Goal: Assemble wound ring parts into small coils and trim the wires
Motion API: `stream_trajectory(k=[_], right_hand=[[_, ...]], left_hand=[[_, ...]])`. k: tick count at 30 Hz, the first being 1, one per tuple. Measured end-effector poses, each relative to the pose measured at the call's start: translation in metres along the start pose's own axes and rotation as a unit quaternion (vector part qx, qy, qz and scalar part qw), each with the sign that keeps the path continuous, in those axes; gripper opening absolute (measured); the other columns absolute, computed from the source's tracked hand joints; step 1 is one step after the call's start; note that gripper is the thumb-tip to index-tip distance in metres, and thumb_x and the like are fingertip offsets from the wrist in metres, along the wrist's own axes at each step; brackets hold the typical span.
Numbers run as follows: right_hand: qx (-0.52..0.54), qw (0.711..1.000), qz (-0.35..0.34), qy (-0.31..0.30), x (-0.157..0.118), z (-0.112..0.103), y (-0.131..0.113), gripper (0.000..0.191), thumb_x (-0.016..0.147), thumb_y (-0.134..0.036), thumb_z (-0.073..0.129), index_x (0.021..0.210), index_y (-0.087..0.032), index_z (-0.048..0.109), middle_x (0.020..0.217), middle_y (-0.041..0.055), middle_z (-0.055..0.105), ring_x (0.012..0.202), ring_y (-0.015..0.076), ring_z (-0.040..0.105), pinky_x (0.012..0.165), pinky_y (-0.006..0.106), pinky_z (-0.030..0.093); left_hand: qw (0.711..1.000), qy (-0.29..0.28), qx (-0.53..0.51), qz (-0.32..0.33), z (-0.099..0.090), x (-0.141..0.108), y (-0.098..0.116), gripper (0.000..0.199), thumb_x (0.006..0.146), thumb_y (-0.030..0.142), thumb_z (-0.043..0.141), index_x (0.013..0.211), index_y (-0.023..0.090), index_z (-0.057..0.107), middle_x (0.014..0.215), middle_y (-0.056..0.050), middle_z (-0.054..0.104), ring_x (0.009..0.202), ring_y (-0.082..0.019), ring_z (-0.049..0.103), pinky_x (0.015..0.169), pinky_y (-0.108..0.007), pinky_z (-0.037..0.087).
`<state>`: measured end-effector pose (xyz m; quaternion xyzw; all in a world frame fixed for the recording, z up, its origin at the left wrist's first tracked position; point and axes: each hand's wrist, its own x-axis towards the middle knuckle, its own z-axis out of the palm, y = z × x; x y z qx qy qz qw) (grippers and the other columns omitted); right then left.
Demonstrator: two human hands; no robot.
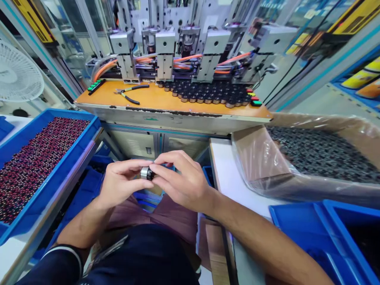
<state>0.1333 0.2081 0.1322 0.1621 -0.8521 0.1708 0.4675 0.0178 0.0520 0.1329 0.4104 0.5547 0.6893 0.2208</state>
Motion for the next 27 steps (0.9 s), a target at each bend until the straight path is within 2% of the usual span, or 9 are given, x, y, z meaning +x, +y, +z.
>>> stream_trajectory(k=[4, 8, 12, 17, 20, 23, 25, 27], right_hand=[[-0.009, 1.0, -0.015, -0.018, 0.0, -0.001, 0.002, 0.017, 0.094, -0.015, 0.065, 0.11, -0.016, 0.064, 0.101, 0.0108, 0.065, 0.091, 0.0198, 0.063, 0.074, 0.036, 0.059], [-0.062, 0.997, -0.047, -0.015, -0.002, -0.002, 0.004, 0.017, 0.094, -0.017, 0.065, 0.111, -0.018, 0.065, 0.098, 0.0091, 0.066, 0.091, 0.0206, 0.064, 0.078, 0.036, 0.059], [-0.101, 0.991, -0.083, -0.033, -0.003, -0.003, 0.004, 0.013, 0.094, -0.019, 0.064, 0.106, -0.013, 0.066, 0.091, 0.0094, 0.067, 0.088, 0.021, 0.063, 0.077, 0.034, 0.059], [-0.111, 0.99, -0.079, -0.029, -0.006, 0.003, 0.004, 0.015, 0.096, -0.018, 0.06, 0.11, -0.015, 0.065, 0.092, 0.0076, 0.067, 0.087, 0.0192, 0.064, 0.077, 0.031, 0.058], [-0.118, 0.99, -0.073, -0.001, -0.008, 0.011, 0.004, 0.018, 0.098, -0.023, 0.056, 0.114, -0.015, 0.063, 0.092, 0.0085, 0.067, 0.087, 0.0199, 0.064, 0.076, 0.032, 0.058], [-0.109, 0.991, -0.069, 0.023, -0.01, 0.018, 0.004, 0.019, 0.098, -0.018, 0.055, 0.116, -0.013, 0.061, 0.094, 0.0106, 0.067, 0.089, 0.0216, 0.064, 0.076, 0.034, 0.059], [-0.085, 0.995, -0.045, 0.032, -0.01, 0.02, 0.002, 0.022, 0.095, -0.014, 0.058, 0.117, -0.013, 0.059, 0.098, 0.0116, 0.068, 0.092, 0.0228, 0.065, 0.078, 0.036, 0.059], [-0.051, 0.998, -0.009, 0.037, -0.009, 0.02, 0.0, 0.026, 0.093, -0.012, 0.06, 0.118, -0.015, 0.058, 0.1, 0.0108, 0.069, 0.094, 0.0227, 0.066, 0.081, 0.038, 0.06]], left_hand=[[1.0, -0.007, -0.013, -0.011, -0.002, 0.0, 0.001, 0.04, 0.057, 0.017, 0.091, 0.096, 0.018, 0.079, 0.087, -0.003, 0.08, 0.077, -0.018, 0.076, 0.077, -0.027, 0.065], [0.998, -0.013, -0.016, -0.054, -0.002, 0.0, 0.001, 0.041, 0.057, 0.021, 0.091, 0.095, 0.017, 0.079, 0.087, -0.005, 0.08, 0.078, -0.021, 0.076, 0.077, -0.031, 0.066], [0.994, -0.033, -0.047, -0.095, -0.005, 0.001, 0.0, 0.039, 0.058, 0.02, 0.091, 0.095, 0.018, 0.079, 0.086, -0.004, 0.08, 0.077, -0.021, 0.077, 0.077, -0.033, 0.066], [0.99, -0.027, -0.068, -0.123, -0.003, 0.0, -0.002, 0.04, 0.056, 0.02, 0.092, 0.093, 0.016, 0.078, 0.087, -0.005, 0.08, 0.079, -0.022, 0.077, 0.077, -0.035, 0.066], [0.991, 0.022, -0.078, -0.106, 0.007, -0.004, -0.007, 0.04, 0.055, 0.022, 0.093, 0.092, 0.015, 0.077, 0.088, -0.006, 0.08, 0.081, -0.022, 0.077, 0.079, -0.034, 0.066], [0.992, 0.081, -0.088, -0.051, 0.015, -0.008, -0.012, 0.04, 0.057, 0.021, 0.092, 0.094, 0.017, 0.076, 0.093, -0.005, 0.08, 0.087, -0.02, 0.076, 0.083, -0.03, 0.064], [0.995, 0.076, -0.065, -0.011, 0.012, -0.008, -0.012, 0.042, 0.062, 0.02, 0.09, 0.101, 0.019, 0.075, 0.101, -0.007, 0.079, 0.092, -0.019, 0.075, 0.085, -0.029, 0.063], [0.999, 0.028, 0.004, 0.038, 0.003, -0.005, -0.01, 0.042, 0.068, 0.021, 0.087, 0.108, 0.02, 0.074, 0.11, -0.01, 0.077, 0.096, -0.019, 0.074, 0.083, -0.028, 0.062]])
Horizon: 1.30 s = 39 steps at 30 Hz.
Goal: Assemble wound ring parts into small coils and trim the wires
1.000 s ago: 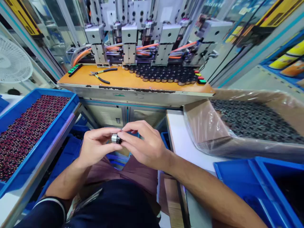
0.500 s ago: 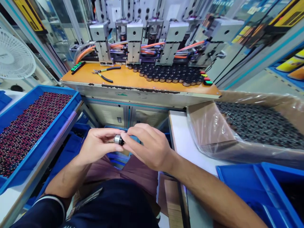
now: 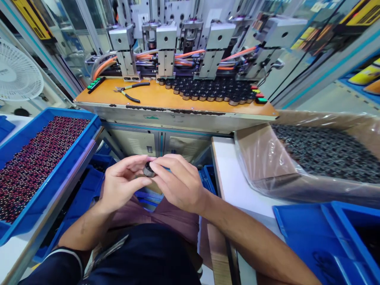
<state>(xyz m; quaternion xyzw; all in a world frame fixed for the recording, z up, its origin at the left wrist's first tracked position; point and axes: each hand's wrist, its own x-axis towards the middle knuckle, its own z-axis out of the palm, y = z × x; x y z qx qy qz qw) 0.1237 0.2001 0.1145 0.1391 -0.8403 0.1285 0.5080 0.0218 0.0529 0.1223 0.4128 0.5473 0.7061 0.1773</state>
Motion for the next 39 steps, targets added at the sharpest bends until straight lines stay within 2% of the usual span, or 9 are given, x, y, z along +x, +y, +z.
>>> stream_trajectory(k=[4, 8, 14, 20, 24, 27, 29, 34, 39], right_hand=[[0.056, 0.998, 0.04, -0.014, 0.002, -0.005, -0.005, 0.026, 0.092, -0.008, 0.059, 0.116, -0.017, 0.06, 0.099, 0.0093, 0.07, 0.094, 0.0214, 0.067, 0.082, 0.038, 0.06], [0.09, 0.994, 0.041, -0.052, 0.003, -0.009, -0.006, 0.02, 0.095, -0.01, 0.054, 0.113, -0.016, 0.061, 0.1, 0.0101, 0.069, 0.096, 0.0218, 0.067, 0.084, 0.039, 0.06], [0.09, 0.993, 0.036, -0.075, 0.005, -0.011, -0.005, 0.017, 0.097, -0.01, 0.051, 0.111, -0.012, 0.06, 0.097, 0.0116, 0.067, 0.092, 0.0211, 0.064, 0.081, 0.038, 0.059], [0.015, 0.997, -0.004, -0.071, 0.009, -0.006, -0.006, 0.021, 0.094, -0.006, 0.052, 0.112, -0.013, 0.06, 0.1, 0.012, 0.068, 0.094, 0.0229, 0.064, 0.08, 0.04, 0.058], [0.083, 0.996, 0.04, -0.008, 0.014, -0.002, -0.007, 0.026, 0.091, -0.009, 0.064, 0.116, -0.014, 0.059, 0.105, 0.0137, 0.066, 0.097, 0.0231, 0.064, 0.081, 0.038, 0.059], [0.117, 0.992, 0.041, -0.003, 0.016, -0.003, -0.006, 0.024, 0.09, -0.006, 0.064, 0.112, -0.015, 0.06, 0.099, 0.0123, 0.067, 0.094, 0.0225, 0.064, 0.08, 0.039, 0.058], [0.118, 0.992, 0.041, -0.007, 0.016, -0.004, -0.006, 0.02, 0.091, -0.006, 0.063, 0.109, -0.016, 0.061, 0.093, 0.0095, 0.067, 0.09, 0.0214, 0.064, 0.079, 0.039, 0.058], [0.097, 0.994, 0.038, -0.012, 0.013, -0.007, -0.007, 0.012, 0.093, -0.008, 0.062, 0.104, -0.012, 0.062, 0.088, 0.0108, 0.066, 0.087, 0.021, 0.062, 0.076, 0.037, 0.057], [0.08, 0.996, 0.03, -0.021, 0.012, -0.007, -0.007, 0.012, 0.094, -0.007, 0.057, 0.104, -0.013, 0.061, 0.086, 0.01, 0.065, 0.086, 0.0211, 0.061, 0.075, 0.038, 0.057]], left_hand=[[0.975, -0.081, 0.146, 0.149, -0.021, 0.011, 0.005, 0.033, 0.072, 0.021, 0.084, 0.104, 0.021, 0.076, 0.104, -0.009, 0.076, 0.086, -0.016, 0.071, 0.074, -0.025, 0.06], [0.955, -0.088, 0.195, 0.204, -0.028, 0.014, 0.006, 0.032, 0.072, 0.019, 0.084, 0.103, 0.022, 0.076, 0.096, -0.006, 0.076, 0.083, -0.016, 0.071, 0.076, -0.028, 0.059], [0.971, -0.06, 0.166, 0.162, -0.022, 0.006, -0.001, 0.025, 0.074, 0.022, 0.082, 0.099, 0.022, 0.076, 0.094, -0.006, 0.076, 0.086, -0.017, 0.07, 0.077, -0.029, 0.057], [0.999, -0.001, -0.04, -0.003, -0.005, 0.003, -0.012, 0.037, 0.065, 0.029, 0.089, 0.092, 0.019, 0.066, 0.096, -0.003, 0.068, 0.085, -0.013, 0.066, 0.076, -0.023, 0.054], [0.966, -0.051, -0.205, -0.146, 0.001, 0.004, -0.015, 0.047, 0.072, 0.046, 0.082, 0.105, 0.021, 0.06, 0.085, -0.002, 0.068, 0.078, -0.015, 0.068, 0.077, -0.028, 0.054], [0.938, -0.072, -0.271, -0.205, 0.001, 0.003, -0.015, 0.048, 0.076, 0.049, 0.079, 0.109, 0.021, 0.058, 0.084, -0.002, 0.067, 0.08, -0.015, 0.068, 0.077, -0.027, 0.053], [0.943, -0.084, -0.263, -0.187, -0.001, 0.002, -0.015, 0.041, 0.082, 0.046, 0.074, 0.109, 0.021, 0.059, 0.084, -0.002, 0.066, 0.08, -0.014, 0.066, 0.077, -0.026, 0.052], [0.989, -0.124, -0.074, -0.021, -0.012, 0.002, -0.011, 0.027, 0.089, 0.031, 0.067, 0.114, 0.022, 0.059, 0.104, -0.006, 0.065, 0.092, -0.013, 0.062, 0.086, -0.026, 0.049], [0.991, -0.135, -0.024, -0.006, -0.015, 0.004, -0.007, 0.026, 0.087, 0.023, 0.07, 0.11, 0.022, 0.06, 0.103, -0.003, 0.063, 0.09, -0.011, 0.06, 0.083, -0.022, 0.048]])
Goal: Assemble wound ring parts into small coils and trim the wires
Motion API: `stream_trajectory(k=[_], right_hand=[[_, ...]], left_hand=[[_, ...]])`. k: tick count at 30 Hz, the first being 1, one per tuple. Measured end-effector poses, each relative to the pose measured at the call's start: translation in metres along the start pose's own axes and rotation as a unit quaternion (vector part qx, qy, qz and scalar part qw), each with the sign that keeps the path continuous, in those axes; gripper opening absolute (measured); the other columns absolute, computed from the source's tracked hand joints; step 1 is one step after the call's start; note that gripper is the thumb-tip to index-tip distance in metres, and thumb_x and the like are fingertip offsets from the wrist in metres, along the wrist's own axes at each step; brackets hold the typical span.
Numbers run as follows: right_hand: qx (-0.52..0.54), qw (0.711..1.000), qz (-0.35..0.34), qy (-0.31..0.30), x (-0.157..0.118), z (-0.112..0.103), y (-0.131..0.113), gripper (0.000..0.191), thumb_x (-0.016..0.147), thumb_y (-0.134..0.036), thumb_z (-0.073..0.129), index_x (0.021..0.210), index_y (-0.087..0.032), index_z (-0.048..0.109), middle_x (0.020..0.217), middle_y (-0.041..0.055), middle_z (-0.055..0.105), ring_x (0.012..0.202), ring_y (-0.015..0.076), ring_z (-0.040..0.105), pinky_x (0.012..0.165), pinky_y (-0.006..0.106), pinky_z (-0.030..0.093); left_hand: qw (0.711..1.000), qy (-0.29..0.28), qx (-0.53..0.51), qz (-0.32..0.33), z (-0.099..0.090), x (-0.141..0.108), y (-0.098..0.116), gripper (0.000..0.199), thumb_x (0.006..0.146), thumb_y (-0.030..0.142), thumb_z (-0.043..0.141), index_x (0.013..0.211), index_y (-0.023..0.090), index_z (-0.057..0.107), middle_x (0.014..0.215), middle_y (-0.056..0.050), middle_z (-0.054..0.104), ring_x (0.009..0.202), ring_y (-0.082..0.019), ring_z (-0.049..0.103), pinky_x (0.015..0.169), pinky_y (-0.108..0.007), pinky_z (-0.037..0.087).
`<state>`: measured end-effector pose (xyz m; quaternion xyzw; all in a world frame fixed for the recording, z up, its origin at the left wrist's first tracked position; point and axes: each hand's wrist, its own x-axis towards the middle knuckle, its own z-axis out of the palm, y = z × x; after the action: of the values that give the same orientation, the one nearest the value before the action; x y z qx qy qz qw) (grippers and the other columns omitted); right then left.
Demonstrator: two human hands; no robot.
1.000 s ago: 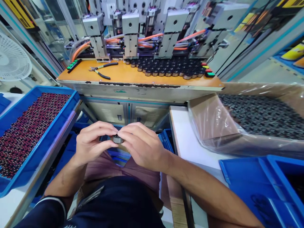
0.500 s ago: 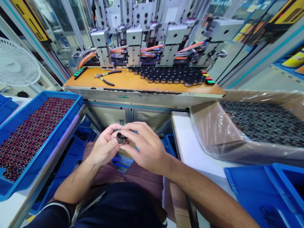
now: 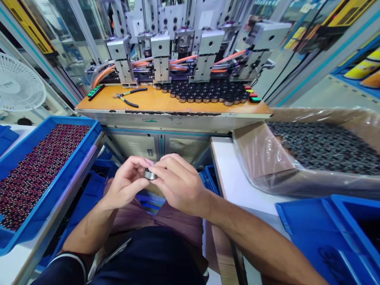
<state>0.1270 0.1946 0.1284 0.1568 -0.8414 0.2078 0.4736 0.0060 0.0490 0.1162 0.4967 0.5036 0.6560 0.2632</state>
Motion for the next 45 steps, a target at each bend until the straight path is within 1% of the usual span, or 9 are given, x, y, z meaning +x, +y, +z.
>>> stream_trajectory(k=[9, 16, 21, 24, 27, 32, 38, 41, 45], right_hand=[[0.025, 0.999, 0.009, 0.035, 0.003, 0.004, 0.003, 0.025, 0.091, -0.01, 0.067, 0.114, -0.015, 0.059, 0.096, 0.0118, 0.065, 0.093, 0.0227, 0.063, 0.078, 0.04, 0.059], [0.011, 0.999, 0.014, 0.031, 0.003, 0.003, 0.001, 0.019, 0.088, -0.003, 0.066, 0.104, -0.013, 0.06, 0.09, 0.0116, 0.066, 0.088, 0.0215, 0.062, 0.077, 0.038, 0.058], [0.013, 1.0, 0.008, 0.022, 0.005, 0.003, -0.001, 0.016, 0.092, -0.006, 0.064, 0.105, -0.014, 0.06, 0.088, 0.0096, 0.066, 0.087, 0.0208, 0.063, 0.076, 0.038, 0.058], [0.011, 1.0, 0.016, 0.018, 0.005, 0.003, -0.001, 0.014, 0.093, -0.01, 0.064, 0.106, -0.014, 0.06, 0.088, 0.0096, 0.066, 0.087, 0.0204, 0.063, 0.073, 0.036, 0.058], [-0.005, 1.0, 0.016, 0.009, 0.004, 0.004, -0.001, 0.013, 0.093, -0.009, 0.062, 0.105, -0.014, 0.06, 0.088, 0.01, 0.066, 0.086, 0.0206, 0.063, 0.073, 0.036, 0.058], [-0.068, 0.997, -0.03, -0.008, 0.002, 0.006, 0.002, 0.016, 0.089, -0.003, 0.06, 0.103, -0.01, 0.061, 0.089, 0.0115, 0.066, 0.087, 0.0242, 0.063, 0.077, 0.041, 0.058], [-0.007, 0.999, 0.002, 0.036, 0.005, 0.007, 0.002, 0.029, 0.089, -0.005, 0.062, 0.116, -0.015, 0.058, 0.1, 0.0126, 0.066, 0.093, 0.0228, 0.064, 0.079, 0.039, 0.059], [0.008, 1.0, -0.01, 0.022, 0.005, 0.006, 0.002, 0.024, 0.088, -0.001, 0.06, 0.109, -0.014, 0.06, 0.095, 0.0118, 0.067, 0.091, 0.0227, 0.064, 0.079, 0.039, 0.059], [-0.013, 1.0, -0.011, 0.0, 0.007, 0.004, -0.002, 0.014, 0.092, -0.005, 0.058, 0.103, -0.013, 0.062, 0.088, 0.0101, 0.066, 0.085, 0.0215, 0.063, 0.075, 0.037, 0.058]], left_hand=[[0.979, -0.003, -0.192, -0.071, 0.008, 0.002, -0.012, 0.027, 0.089, 0.04, 0.067, 0.108, 0.024, 0.057, 0.081, 0.001, 0.063, 0.077, -0.012, 0.063, 0.081, -0.028, 0.052], [0.993, 0.017, 0.048, 0.105, -0.006, 0.003, -0.009, 0.03, 0.089, 0.023, 0.066, 0.119, 0.024, 0.061, 0.114, -0.008, 0.063, 0.104, -0.016, 0.061, 0.089, -0.029, 0.05], [0.969, 0.016, 0.148, 0.195, -0.014, 0.009, -0.011, 0.026, 0.087, 0.018, 0.069, 0.112, 0.023, 0.066, 0.105, -0.007, 0.066, 0.097, -0.017, 0.062, 0.086, -0.031, 0.051], [0.968, 0.043, 0.143, 0.201, -0.012, 0.009, -0.015, 0.023, 0.087, 0.02, 0.069, 0.11, 0.023, 0.067, 0.1, -0.006, 0.068, 0.093, -0.016, 0.064, 0.085, -0.03, 0.051], [0.982, 0.056, 0.087, 0.16, -0.008, 0.008, -0.017, 0.018, 0.087, 0.025, 0.07, 0.105, 0.023, 0.069, 0.1, -0.006, 0.068, 0.096, -0.016, 0.064, 0.086, -0.03, 0.05], [0.994, 0.057, -0.085, 0.037, -0.001, 0.011, -0.017, 0.038, 0.069, 0.036, 0.087, 0.096, 0.021, 0.064, 0.102, -0.004, 0.065, 0.091, -0.013, 0.062, 0.081, -0.025, 0.05], [0.939, 0.045, -0.31, -0.142, 0.009, 0.011, -0.011, 0.041, 0.072, 0.044, 0.083, 0.099, 0.022, 0.06, 0.085, 0.0, 0.067, 0.078, -0.011, 0.065, 0.078, -0.025, 0.051], [0.921, 0.05, -0.345, -0.175, 0.013, 0.008, -0.01, 0.043, 0.071, 0.043, 0.085, 0.098, 0.022, 0.058, 0.08, 0.002, 0.066, 0.073, -0.01, 0.063, 0.074, -0.023, 0.05], [0.941, 0.063, -0.287, -0.167, 0.004, 0.007, -0.011, 0.041, 0.073, 0.044, 0.083, 0.095, 0.02, 0.058, 0.071, 0.004, 0.061, 0.066, -0.008, 0.057, 0.067, -0.02, 0.046]])
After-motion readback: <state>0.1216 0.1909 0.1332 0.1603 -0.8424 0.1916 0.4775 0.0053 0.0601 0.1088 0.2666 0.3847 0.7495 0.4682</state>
